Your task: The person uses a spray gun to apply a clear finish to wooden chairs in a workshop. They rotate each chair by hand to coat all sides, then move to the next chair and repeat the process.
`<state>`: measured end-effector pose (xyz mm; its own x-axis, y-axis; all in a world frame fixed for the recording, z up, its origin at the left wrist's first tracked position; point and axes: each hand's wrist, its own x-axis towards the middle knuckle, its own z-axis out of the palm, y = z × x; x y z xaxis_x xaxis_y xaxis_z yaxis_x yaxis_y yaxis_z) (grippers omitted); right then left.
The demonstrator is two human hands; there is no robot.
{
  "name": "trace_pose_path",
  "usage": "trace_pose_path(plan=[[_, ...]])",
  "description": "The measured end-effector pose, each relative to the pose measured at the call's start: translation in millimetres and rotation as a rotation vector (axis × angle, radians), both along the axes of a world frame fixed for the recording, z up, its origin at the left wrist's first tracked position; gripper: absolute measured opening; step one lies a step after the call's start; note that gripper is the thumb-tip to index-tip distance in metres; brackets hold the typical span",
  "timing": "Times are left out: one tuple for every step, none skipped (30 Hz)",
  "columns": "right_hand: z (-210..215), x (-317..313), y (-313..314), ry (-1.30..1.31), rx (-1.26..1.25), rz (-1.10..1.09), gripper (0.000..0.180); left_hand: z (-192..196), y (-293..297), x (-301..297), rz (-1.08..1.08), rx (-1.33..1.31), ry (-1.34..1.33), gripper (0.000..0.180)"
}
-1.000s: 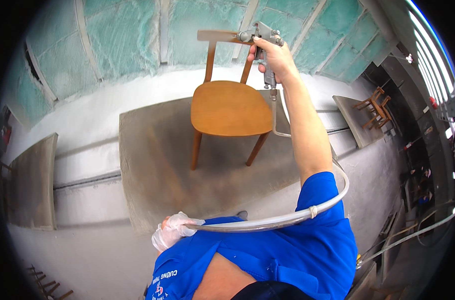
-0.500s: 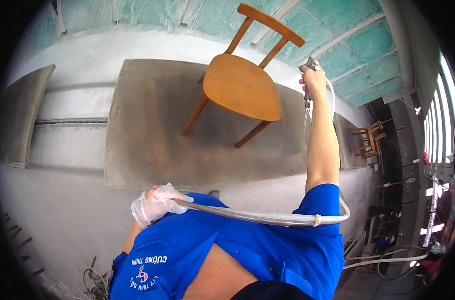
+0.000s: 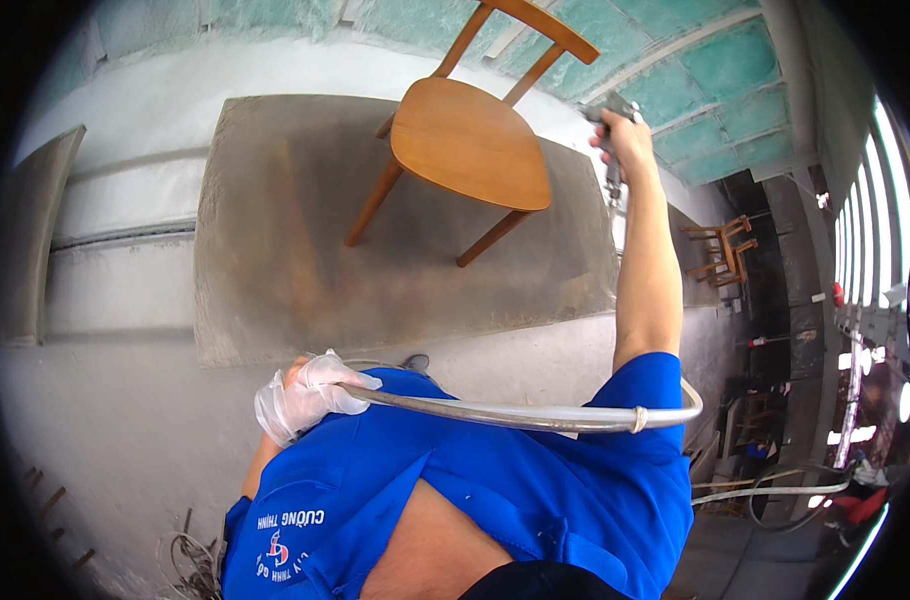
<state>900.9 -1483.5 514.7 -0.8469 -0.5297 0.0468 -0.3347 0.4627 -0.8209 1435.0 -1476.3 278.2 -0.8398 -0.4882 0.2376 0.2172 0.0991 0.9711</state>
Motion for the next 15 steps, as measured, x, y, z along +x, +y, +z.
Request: trace_pose_path(plan=[[0,-3,7,0.077,0.058,-0.068,0.020,-1,2,0,-0.012,0.085,0.001,0.026],[0,-4,12,0.115,0.101,-0.092,0.020,-4,3,0,-0.009,0.143,0.021,0.025],[0,-2,18,0.143,0.150,-0.125,0.021,-5,5,0,-0.005,0.204,0.015,0.025],[0,5,23,0.153,0.152,-0.124,0.023,-7,5,1,-0.014,0.226,0.007,0.029],[1,13,22,0.105,0.124,-0.043,0.023,-8,4,0,-0.018,0.200,0.014,0.030],[2,24,25,0.060,0.099,-0.002,0.024,-9,1,0,-0.032,0.158,0.006,0.030],[3,37,30,0.024,0.074,0.003,0.024,-9,-2,-1,-0.052,0.093,0.015,0.031],[1,51,32,-0.049,0.016,0.090,0.024,-9,-6,-2,-0.096,0.086,0.008,0.033],[-3,65,33,-0.106,-0.041,0.155,0.024,-10,-11,-2,-0.136,0.057,0.019,0.034],[-8,76,35,-0.176,-0.082,0.201,0.023,-9,-15,-3,-0.169,0.026,0.019,0.035],[-10,83,37,-0.243,-0.134,0.329,0.022,-10,-19,-4,-0.203,0.002,0.007,0.033],[-9,86,41,-0.245,-0.133,0.246,0.022,-10,-22,-3,-0.223,-0.020,-0.013,0.030],[-12,86,44,-0.252,-0.139,0.247,0.022,-11,-24,-2,-0.223,-0.037,-0.038,0.028],[-13,83,46,-0.258,-0.172,0.344,0.022,-13,-25,-3,-0.252,-0.001,-0.026,0.028],[-14,78,51,-0.178,-0.067,0.186,0.022,-15,-25,-2,-0.256,0.038,-0.013,0.028]])
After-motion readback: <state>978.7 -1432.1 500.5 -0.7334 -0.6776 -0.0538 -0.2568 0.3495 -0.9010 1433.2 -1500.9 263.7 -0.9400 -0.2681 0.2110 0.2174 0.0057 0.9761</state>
